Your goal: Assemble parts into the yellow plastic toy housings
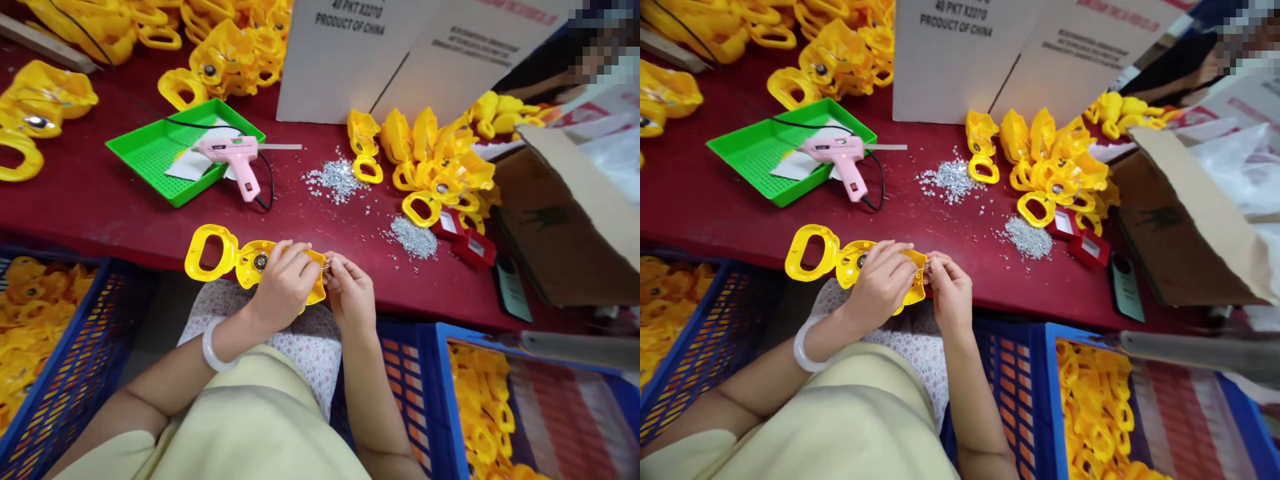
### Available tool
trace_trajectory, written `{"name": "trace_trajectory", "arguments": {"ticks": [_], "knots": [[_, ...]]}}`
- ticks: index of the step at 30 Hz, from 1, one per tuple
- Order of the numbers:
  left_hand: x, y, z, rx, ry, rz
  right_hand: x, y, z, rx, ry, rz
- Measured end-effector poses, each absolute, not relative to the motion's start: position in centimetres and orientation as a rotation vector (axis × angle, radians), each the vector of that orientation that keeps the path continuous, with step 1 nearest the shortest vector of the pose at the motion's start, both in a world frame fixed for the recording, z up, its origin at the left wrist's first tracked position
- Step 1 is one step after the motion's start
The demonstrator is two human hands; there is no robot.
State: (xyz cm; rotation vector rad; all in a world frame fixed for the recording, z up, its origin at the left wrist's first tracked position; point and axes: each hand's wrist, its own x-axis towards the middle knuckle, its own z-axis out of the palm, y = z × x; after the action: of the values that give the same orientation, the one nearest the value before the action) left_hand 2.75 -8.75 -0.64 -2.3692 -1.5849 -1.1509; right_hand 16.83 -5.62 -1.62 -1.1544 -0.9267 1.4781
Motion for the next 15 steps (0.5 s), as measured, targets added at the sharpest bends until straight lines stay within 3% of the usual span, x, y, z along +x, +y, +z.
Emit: {"name": "trace_trajectory", "arguments": {"ticks": [10, 15], "knots": [[-5.4, -10.3, -1.1, -1.956, -1.826, -1.286, 5.9, 4.2, 0.8, -1.179, -1.731, 1.167], [-9.0, -10.6, -1.2, -1.805, -1.861, -1.271, 0.6, 7.5, 0.4, -1.186, -1.795, 1.531]]}}
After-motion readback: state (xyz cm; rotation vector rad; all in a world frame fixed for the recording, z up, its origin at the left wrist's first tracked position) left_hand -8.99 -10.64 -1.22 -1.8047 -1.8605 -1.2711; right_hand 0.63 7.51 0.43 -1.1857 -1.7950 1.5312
